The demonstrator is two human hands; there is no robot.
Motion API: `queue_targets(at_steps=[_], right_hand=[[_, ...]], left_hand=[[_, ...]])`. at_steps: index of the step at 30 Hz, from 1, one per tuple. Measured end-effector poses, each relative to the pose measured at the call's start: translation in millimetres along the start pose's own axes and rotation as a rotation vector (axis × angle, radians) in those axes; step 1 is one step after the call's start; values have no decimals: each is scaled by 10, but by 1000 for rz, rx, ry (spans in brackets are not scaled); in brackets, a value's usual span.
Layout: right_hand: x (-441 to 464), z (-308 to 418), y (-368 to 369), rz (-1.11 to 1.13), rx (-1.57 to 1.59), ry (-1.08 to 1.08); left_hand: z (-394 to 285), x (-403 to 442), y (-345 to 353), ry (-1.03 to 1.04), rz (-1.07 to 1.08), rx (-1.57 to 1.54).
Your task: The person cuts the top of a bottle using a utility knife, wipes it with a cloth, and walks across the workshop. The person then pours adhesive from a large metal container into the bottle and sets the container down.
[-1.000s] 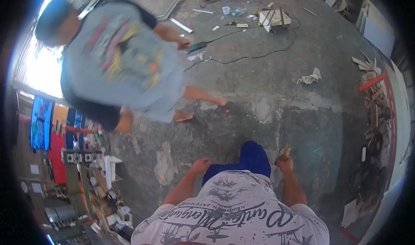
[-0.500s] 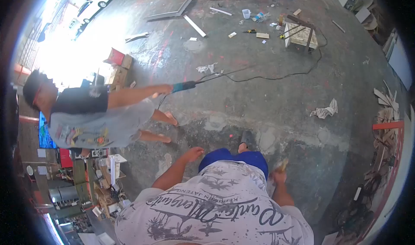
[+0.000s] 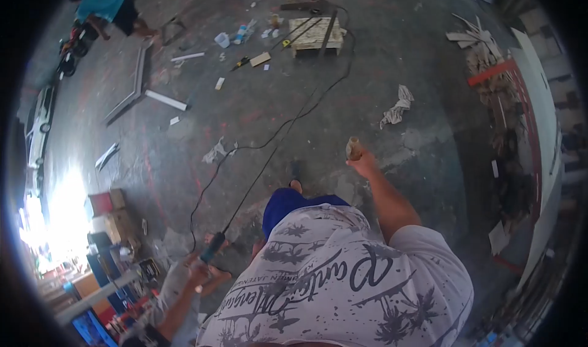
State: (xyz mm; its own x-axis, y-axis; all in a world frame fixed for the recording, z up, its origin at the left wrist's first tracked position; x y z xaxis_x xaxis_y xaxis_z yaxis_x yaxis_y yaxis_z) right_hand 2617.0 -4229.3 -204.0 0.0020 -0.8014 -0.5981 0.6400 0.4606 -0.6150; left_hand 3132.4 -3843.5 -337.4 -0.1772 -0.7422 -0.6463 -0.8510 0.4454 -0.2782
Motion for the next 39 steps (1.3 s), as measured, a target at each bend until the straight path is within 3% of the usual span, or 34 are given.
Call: queue_targets(at_steps=[5, 7, 12, 16, 19, 23, 25, 28, 30, 33, 35, 37, 38, 39], right_hand=[[-19, -268, -140, -36, 25, 63], [-138, -462, -275, -47, 56, 207], [-186, -773, -622, -220, 288, 320], [-25, -1236, -717, -231, 344, 486], [260, -1476, -916, -83, 362, 592], [716, -1873, -1574, -227, 395, 545], [1078, -2040, -2083, -230, 399, 572], [1786, -2347, -2926, -316, 260, 497], [2236, -2320, -3557, -387, 355, 350], [3067, -2406, -4108, -400, 834, 50], [3645, -2553, -4379, -355, 955, -199], [3879, -2335, -4731, -321, 766, -75], [4014, -2147, -4895, -240, 462, -92], [4127, -2133, -4957, -225, 511, -53]], left_hand=[[-680, 1169, -888, -470, -87, -691], [-849, 1755, -1439, -362, 51, -353], [-1833, 2809, -2703, -252, -150, -382], [-2512, 3480, -3029, -280, -189, -323], [-2988, 3985, -2903, -297, -183, -267], [-3480, 4502, -2153, -364, -99, -326], [-4015, 4765, -1701, -384, 69, -205], [-4523, 5338, -1198, -148, 252, 139], [-4982, 5504, -1055, -188, 257, 105], [-5436, 5834, -992, -144, 220, 12], [-5234, 6181, -1009, -186, 183, 25], [-5371, 6417, -1104, -291, 126, 12], [-5588, 6449, -1173, -376, 88, -8], [-5280, 6889, -1056, -168, 118, 357]])
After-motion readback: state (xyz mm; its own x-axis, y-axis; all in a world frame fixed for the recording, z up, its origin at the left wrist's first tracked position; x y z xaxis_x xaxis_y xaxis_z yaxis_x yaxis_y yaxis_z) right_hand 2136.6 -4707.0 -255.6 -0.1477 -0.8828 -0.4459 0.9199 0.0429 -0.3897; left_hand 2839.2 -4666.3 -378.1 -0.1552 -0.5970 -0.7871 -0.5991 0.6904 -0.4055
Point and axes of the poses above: each hand's wrist, its own x-axis towards the middle knuckle, its own y-axis out of the palm, z = x × y, the point moved 9 cm from there along x, towards the middle knuckle, and after that the axes turned 11 degrees about z, right-handed, at the moved point
